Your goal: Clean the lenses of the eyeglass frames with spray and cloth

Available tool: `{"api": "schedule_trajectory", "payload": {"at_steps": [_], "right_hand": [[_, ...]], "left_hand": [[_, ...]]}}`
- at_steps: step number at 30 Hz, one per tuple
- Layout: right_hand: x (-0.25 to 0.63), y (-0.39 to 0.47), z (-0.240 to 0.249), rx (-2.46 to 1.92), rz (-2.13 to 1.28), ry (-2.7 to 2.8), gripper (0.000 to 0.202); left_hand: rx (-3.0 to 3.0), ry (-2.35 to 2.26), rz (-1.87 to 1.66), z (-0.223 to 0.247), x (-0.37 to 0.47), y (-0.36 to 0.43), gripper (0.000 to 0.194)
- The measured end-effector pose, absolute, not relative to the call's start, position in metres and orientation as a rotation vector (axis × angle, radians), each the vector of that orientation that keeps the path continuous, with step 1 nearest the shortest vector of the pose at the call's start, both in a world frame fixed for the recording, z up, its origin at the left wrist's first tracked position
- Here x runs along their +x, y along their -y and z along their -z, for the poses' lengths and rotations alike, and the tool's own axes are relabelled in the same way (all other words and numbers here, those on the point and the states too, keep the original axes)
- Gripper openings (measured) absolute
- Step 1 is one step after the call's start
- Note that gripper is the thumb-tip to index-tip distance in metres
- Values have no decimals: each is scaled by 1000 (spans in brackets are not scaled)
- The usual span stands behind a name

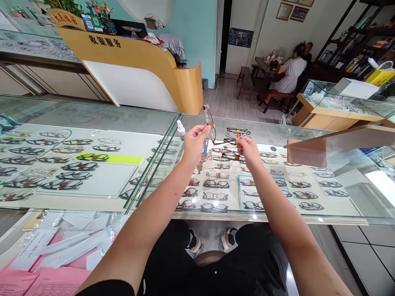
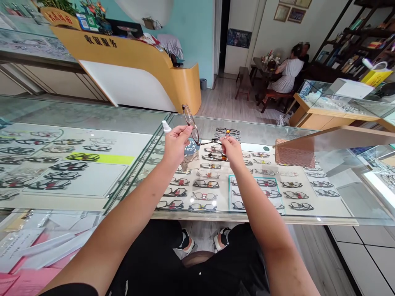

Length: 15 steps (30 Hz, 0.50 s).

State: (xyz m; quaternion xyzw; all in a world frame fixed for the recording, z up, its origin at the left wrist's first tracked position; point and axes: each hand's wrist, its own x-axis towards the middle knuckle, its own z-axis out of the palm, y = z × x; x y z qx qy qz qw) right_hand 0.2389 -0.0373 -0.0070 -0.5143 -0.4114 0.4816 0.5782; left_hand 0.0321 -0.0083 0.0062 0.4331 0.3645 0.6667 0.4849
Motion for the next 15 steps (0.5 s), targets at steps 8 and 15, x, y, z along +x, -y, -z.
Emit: {"api": "schedule_trajectory", "payload": {"at_steps": [8, 15], "right_hand": [[219, 72, -6, -1058, -694, 1479, 28], [208, 80, -3, -1183, -559, 1692, 55]], "left_hand": [[1479, -1055, -1662, -5, 44, 33, 30], [1601, -1081, -1671, -1, 48, 38, 29]]}}
